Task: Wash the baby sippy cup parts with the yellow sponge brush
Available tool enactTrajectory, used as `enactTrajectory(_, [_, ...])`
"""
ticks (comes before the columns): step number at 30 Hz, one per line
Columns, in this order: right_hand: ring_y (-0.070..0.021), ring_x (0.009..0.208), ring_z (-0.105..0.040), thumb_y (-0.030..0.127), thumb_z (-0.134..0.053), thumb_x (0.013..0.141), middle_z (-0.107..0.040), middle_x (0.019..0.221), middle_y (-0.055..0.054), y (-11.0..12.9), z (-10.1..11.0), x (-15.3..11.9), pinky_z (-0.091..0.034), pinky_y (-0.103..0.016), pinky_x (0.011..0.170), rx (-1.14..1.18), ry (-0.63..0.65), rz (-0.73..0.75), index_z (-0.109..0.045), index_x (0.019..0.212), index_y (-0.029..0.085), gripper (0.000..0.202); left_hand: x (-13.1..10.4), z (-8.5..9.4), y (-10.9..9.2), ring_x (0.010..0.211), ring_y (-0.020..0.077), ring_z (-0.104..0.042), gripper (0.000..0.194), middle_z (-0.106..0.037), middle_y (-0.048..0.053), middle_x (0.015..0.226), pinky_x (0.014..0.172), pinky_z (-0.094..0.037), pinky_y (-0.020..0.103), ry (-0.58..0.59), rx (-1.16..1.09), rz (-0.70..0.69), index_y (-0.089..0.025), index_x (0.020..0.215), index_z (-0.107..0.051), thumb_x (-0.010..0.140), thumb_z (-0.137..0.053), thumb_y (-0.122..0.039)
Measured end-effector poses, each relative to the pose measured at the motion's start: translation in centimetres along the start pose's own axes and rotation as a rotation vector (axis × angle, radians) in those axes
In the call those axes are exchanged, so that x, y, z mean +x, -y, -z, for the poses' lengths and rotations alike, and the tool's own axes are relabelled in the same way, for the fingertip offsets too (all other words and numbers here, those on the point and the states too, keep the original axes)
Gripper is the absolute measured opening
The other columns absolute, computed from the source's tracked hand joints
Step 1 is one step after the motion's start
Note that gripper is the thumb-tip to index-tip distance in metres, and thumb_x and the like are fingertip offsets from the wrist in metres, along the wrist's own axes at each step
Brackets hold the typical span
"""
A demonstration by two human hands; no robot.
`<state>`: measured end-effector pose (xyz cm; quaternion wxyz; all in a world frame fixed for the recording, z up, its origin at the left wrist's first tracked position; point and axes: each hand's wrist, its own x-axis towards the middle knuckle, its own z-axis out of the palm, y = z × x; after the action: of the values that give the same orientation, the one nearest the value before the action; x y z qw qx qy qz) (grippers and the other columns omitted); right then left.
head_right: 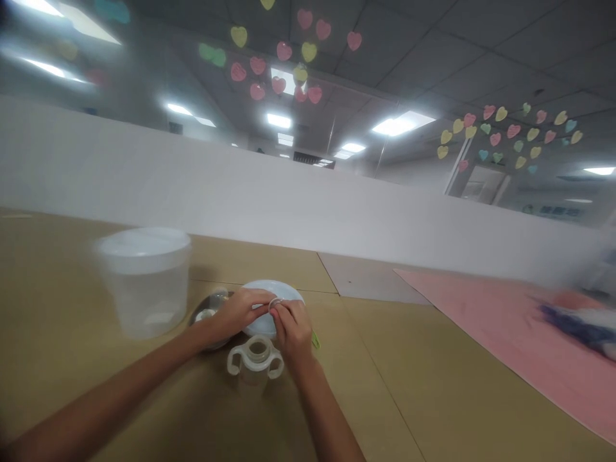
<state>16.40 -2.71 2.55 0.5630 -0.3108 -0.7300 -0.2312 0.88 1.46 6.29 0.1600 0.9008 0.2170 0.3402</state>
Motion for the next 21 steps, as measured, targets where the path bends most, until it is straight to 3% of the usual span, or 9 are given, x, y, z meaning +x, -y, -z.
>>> enactTrajectory(6, [-0.0143,0.075,-0.057,0.011,-0.050,0.085,-0.063,0.081,-0.006,-0.4,0.1,-0.2,-0.049,-0.027,0.065,-0.031,0.016,0.070,-0.061,0.092,0.018,0.015,0.0,-0.3,0.6,0.086,0.0139,-0.059,0.021,-0.068,0.002,0.092,0.080,-0.043,0.021,-0.019,0.006,0.001,-0.017,0.091,-0.066,0.089,-0.047,-0.026])
enactTrajectory(13, [-0.0158,0.077,-0.058,0.006,-0.047,0.085,-0.065,0.082,-0.009,0.4,0.6,-0.1,-0.050,-0.029,0.066,-0.006,0.022,0.117,-0.059,0.096,0.015,0.018,0.0,-1.4,2.3,0.083,0.0139,-0.059,0.023,-0.066,0.004,0.091,0.077,-0.044,0.023,-0.058,0.065,-0.141,-0.017,0.086,-0.066,0.090,-0.045,-0.026])
enactTrajectory(21, [-0.0147,0.068,-0.057,0.011,-0.042,0.088,-0.062,0.071,-0.008,1.6,1.1,-0.3,-0.048,-0.027,0.058,-0.054,-0.044,0.197,-0.057,0.090,0.015,0.016,-0.2,-1.3,3.6,0.082,0.0148,-0.060,0.027,-0.068,0.005,0.091,0.077,-0.044,0.024,-0.030,-0.045,-0.129,-0.015,0.084,-0.066,0.090,-0.044,-0.030])
